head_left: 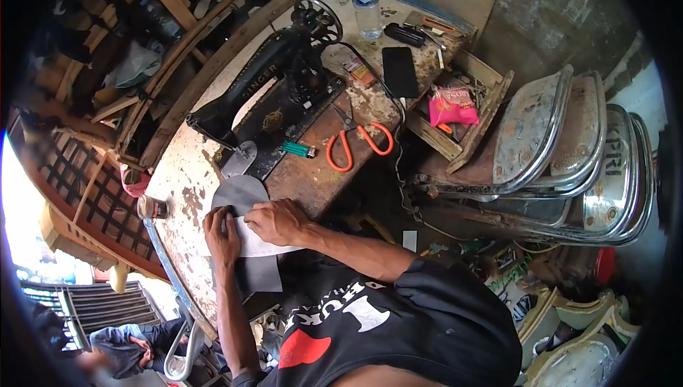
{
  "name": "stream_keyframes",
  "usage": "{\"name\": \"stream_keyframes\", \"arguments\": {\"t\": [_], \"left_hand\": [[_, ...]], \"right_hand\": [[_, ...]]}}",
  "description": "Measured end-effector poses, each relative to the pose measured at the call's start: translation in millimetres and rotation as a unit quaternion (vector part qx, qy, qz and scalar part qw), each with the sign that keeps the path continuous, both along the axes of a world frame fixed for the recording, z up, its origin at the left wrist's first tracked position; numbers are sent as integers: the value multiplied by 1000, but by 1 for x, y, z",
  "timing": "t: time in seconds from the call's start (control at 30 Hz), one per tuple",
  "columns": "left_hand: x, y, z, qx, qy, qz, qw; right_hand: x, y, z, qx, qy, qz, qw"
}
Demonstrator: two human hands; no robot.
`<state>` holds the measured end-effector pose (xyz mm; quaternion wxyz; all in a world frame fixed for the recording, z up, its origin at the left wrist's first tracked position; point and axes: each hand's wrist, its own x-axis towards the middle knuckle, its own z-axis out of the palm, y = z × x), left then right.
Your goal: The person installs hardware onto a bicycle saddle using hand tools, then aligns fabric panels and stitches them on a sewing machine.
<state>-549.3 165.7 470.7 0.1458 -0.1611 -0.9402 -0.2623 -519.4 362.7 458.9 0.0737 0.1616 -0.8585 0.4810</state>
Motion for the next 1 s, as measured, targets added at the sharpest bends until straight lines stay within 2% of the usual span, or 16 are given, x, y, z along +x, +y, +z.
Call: {"name": "stream_keyframes", "arguments": {"t": [0.27, 0.33, 0.37, 0.5, 0.6, 0.67, 0.73, 0.93, 1.0], "left_hand": [[2, -4, 3, 9, -23, 12, 1000], [6, -9, 9, 5, -44, -27, 999], [9, -13, 14, 9, -64, -33, 997], [19, -17, 23, -10, -81, -41, 996], [37, -4, 31, 33, -99, -79, 991], [46, -8, 16, 43, -90, -88, 991], [43, -10, 22, 9, -88, -101, 991], [14, -14, 41, -38, -174, -126, 976], [-8, -16, 41, 67, -195, -212, 955]], "right_hand": [[3, 2, 2, 5, 14, 13, 1000], [5, 2, 4, 16, -4, -9, 1000], [5, -1, -3, -26, 25, -15, 999], [13, 8, 8, 27, -5, 40, 999], [27, 17, 26, 44, -28, 100, 994], [33, 17, 34, 30, -83, 117, 989], [30, 17, 34, 34, -90, 133, 986], [8, 21, 42, -69, -91, 140, 984], [1, 24, 53, -68, -87, 131, 985]]}}
